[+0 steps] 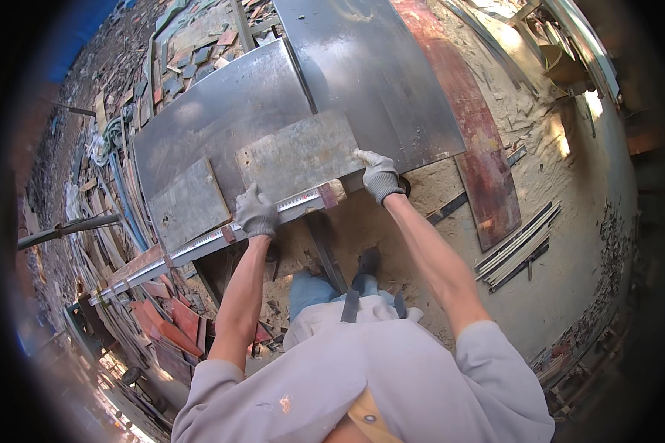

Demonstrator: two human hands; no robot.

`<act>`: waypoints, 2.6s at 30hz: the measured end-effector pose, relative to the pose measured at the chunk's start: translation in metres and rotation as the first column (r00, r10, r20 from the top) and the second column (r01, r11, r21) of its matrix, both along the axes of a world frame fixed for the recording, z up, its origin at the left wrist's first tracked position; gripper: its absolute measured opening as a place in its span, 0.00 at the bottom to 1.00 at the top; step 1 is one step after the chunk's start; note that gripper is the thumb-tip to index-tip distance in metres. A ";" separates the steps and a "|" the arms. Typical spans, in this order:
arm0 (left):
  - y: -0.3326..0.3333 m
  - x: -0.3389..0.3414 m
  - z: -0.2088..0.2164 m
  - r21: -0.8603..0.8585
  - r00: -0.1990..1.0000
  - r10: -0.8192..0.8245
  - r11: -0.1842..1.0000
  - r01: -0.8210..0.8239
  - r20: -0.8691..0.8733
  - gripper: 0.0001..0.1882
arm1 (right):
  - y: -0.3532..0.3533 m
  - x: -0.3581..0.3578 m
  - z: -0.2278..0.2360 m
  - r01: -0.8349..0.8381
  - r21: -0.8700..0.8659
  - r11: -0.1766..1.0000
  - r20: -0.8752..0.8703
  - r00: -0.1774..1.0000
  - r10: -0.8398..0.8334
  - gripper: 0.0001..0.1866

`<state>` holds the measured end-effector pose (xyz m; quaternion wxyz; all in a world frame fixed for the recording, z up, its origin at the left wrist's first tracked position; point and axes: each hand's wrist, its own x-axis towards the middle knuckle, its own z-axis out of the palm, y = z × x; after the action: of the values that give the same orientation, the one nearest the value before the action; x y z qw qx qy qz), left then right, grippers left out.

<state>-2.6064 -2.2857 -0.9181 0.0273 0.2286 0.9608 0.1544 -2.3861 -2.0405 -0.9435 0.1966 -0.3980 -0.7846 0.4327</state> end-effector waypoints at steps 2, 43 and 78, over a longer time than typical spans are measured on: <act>0.028 -0.034 0.000 -0.011 1.000 0.000 1.000 0.000 0.000 0.21 | 0.029 -0.034 -0.007 0.019 -0.062 0.998 -0.028 0.999 -0.021 0.24; 0.065 0.123 0.025 -0.163 0.992 -0.123 0.979 0.122 0.006 0.27 | -0.053 0.733 0.247 0.810 -0.582 0.066 -0.126 -0.010 -0.992 0.22; -0.130 0.229 -0.027 0.155 0.994 -0.109 0.982 0.109 -0.012 0.16 | -0.155 0.194 -0.022 0.034 0.066 0.997 0.293 0.955 -0.052 0.23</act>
<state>-2.3771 -2.4154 -0.9450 0.0163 0.2826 0.9319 0.2267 -2.1922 -2.1954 -0.9651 0.0987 -0.4689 -0.8091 0.3403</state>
